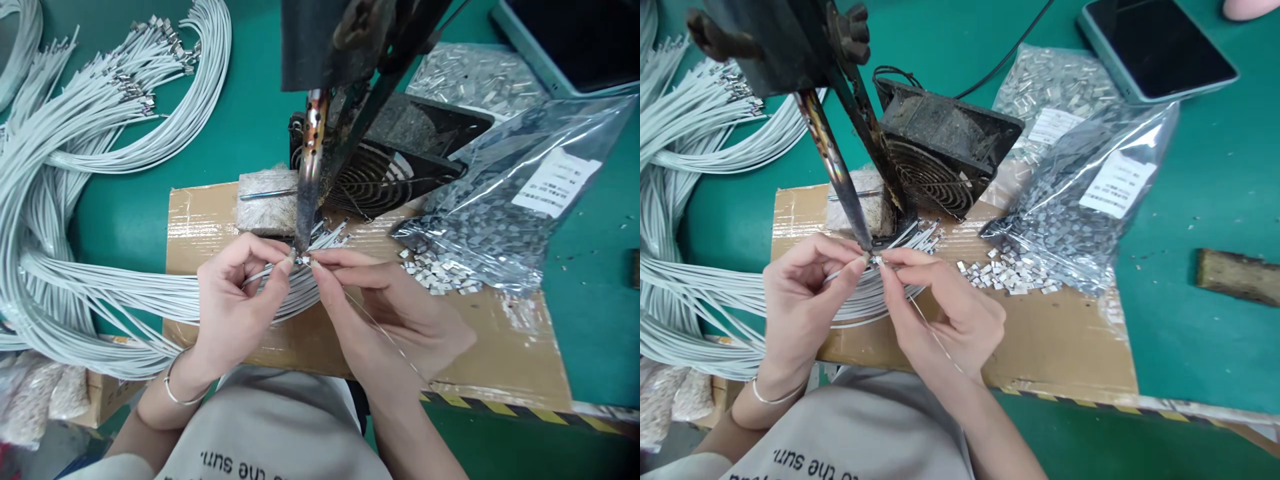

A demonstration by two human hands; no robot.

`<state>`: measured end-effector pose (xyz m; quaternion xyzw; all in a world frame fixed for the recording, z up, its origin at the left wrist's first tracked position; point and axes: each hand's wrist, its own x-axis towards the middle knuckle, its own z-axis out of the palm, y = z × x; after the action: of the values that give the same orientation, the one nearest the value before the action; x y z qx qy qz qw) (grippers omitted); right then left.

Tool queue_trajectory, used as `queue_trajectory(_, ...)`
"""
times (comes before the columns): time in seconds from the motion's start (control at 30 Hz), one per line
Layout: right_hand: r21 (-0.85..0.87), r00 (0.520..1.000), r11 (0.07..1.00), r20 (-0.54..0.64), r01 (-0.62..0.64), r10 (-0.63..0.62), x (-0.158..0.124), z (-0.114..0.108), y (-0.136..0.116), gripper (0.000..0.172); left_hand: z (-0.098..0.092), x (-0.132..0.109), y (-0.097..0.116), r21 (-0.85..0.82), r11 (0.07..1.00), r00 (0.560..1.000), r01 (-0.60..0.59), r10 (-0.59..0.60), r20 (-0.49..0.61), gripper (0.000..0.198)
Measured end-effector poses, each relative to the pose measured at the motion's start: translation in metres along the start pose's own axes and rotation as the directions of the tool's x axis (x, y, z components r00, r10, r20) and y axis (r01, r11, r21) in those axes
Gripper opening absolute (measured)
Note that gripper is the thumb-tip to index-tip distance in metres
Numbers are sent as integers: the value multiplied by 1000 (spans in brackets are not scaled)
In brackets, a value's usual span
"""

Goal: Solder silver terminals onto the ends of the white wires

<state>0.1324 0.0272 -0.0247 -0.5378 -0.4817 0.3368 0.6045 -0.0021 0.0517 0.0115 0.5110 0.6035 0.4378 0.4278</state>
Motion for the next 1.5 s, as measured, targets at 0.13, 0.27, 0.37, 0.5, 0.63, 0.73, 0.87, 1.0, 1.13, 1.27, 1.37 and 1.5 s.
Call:
queue_trajectory(0.13,1,1000,1000,-7,-6,6,0,0,0,25,0,-1,0,7,1000,1000,-11,12,-14,14)
queue_trajectory(0.27,-1,1000,1000,1,-2,2,-1,1,0,26,0,-2,0,12,999,999,-30,31,-15,14)
queue_trajectory(0.37,-4,1000,1000,-2,27,-27,0,1,0,25,-1,-2,-1,12,999,999,-39,39,-12,14)
queue_trajectory(0.5,-23,999,999,-1,49,-49,0,0,1,21,-1,-1,-2,16,1000,1000,-17,17,-4,14)
queue_trajectory(0.63,-16,1000,999,6,30,-30,-1,0,2,20,-1,-1,-2,8,1000,1000,-5,5,0,14)
queue_trajectory(0.73,-11,1000,1000,2,4,-4,-3,-1,2,20,0,-1,-2,2,1000,1000,7,-7,0,14)
queue_trajectory(0.87,17,999,999,2,-41,41,-6,-4,3,19,-1,-3,-2,-34,998,999,43,-42,26,13)
queue_trajectory(1.0,74,993,991,21,-115,114,-8,-8,2,16,-4,-11,-4,-92,988,988,125,-115,104,11)
queue_trajectory(1.13,70,979,986,-127,-153,161,-7,-17,2,8,-7,-21,-6,-83,975,966,208,-191,176,12)
queue_trajectory(1.27,-27,976,986,-147,-167,161,-10,-29,3,26,-9,-30,-7,-80,971,959,225,-206,195,10)
queue_trajectory(1.37,-71,981,980,41,-186,190,-15,-31,4,26,-10,-34,-6,-62,971,955,231,-213,207,10)
queue_trajectory(1.5,-47,971,989,188,-142,148,-20,-29,3,25,-12,-40,-6,37,980,951,194,-197,238,9)
